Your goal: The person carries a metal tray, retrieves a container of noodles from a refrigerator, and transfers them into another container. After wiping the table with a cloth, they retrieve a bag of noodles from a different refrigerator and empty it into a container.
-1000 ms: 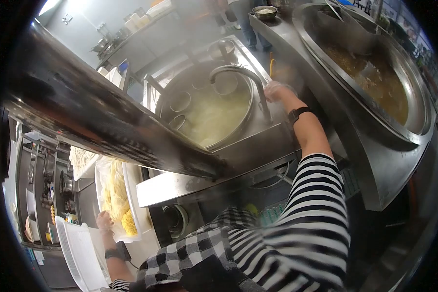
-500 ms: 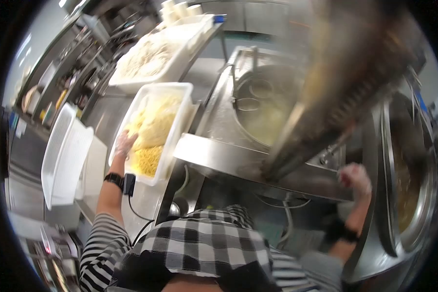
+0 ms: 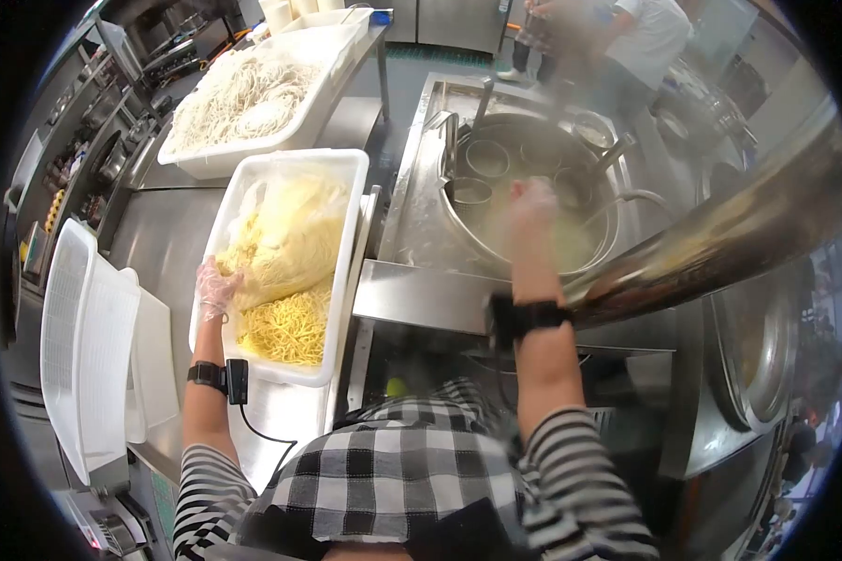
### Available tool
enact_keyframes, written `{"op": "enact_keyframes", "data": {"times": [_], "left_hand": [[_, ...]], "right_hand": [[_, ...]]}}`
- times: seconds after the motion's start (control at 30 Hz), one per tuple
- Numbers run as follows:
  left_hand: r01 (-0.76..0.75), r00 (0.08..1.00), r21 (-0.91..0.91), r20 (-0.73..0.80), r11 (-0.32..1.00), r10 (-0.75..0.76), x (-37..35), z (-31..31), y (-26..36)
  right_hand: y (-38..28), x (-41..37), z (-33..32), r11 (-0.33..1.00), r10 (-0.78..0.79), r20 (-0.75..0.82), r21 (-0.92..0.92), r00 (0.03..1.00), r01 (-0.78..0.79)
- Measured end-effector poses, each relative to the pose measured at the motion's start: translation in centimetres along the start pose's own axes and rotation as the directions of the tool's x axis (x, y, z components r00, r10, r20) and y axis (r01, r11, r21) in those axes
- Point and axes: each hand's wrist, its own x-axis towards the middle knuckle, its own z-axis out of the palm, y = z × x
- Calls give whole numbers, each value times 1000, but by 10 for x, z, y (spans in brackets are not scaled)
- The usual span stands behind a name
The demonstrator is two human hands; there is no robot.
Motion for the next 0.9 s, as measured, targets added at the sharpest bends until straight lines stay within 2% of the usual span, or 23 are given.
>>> {"op": "enact_keyframes", "data": {"times": [0.03,0.07,0.1,0.13,0.17,0.2,0.23,0.27,0.3,0.33,0.4,0.47,0.53,0.57,0.6,0.67,0.73,0.8,0.83,0.9], "left_hand": [[6,1000,-8,11,1000,-6,-3,-4,-1],[5,1000,-9,13,1000,-4,-3,-3,-9],[-84,996,31,25,996,83,-1,-2,-15],[-170,985,68,43,983,167,-2,2,-22],[-231,971,59,-46,971,234,-6,12,-25],[-230,972,55,-43,972,232,-2,17,-24],[-267,964,57,1,962,268,1,17,-24],[-284,958,66,42,956,282,-1,15,-31],[-316,949,85,1,945,317,-1,18,-38],[-352,933,107,-35,930,357,-2,21,-42],[-282,955,99,-64,954,289,-8,10,-30],[-249,963,84,-83,965,255,-9,13,-31],[-406,890,-161,-295,900,349,-8,34,-51],[-322,943,-524,-252,788,218,-8,43,-62],[-193,981,-815,-147,547,128,-9,52,-66],[-386,922,-551,-204,739,330,4,68,-75],[-396,918,-387,-190,833,349,-1,43,-44],[-332,935,-105,-168,937,313,-10,29,-23],[-349,929,-108,-172,931,328,-9,22,-19],[-372,900,-42,-261,927,350,-12,14,-13]], "right_hand": [[0,5,7,1000,7,-2,-9,1000,-7],[-8,10,16,906,343,-91,294,935,-304],[-21,13,25,647,643,-67,581,763,-494],[-34,-13,37,919,258,64,290,964,-265],[-49,-48,50,993,-120,318,39,941,113],[-65,-69,66,998,53,519,12,853,-69],[-76,-92,91,966,213,703,-49,678,-253],[-86,-123,122,958,284,660,-234,696,-169],[-95,-150,148,908,331,608,-414,722,-68],[-93,-167,164,909,336,635,-413,695,-62],[-94,-182,181,809,246,683,-536,687,243],[-95,-186,194,803,242,676,-542,696,248],[-92,-185,208,798,222,641,-552,735,240],[-79,-181,220,794,-28,666,-438,745,421],[-66,-172,227,725,-275,649,-345,710,596],[-67,-158,227,605,-347,750,-279,563,746],[-59,-145,221,520,64,887,-421,457,743],[-60,-142,212,429,55,874,-457,483,779],[-59,-143,216,425,50,866,-469,498,774],[-52,-148,223,375,-8,901,-399,433,837]]}}
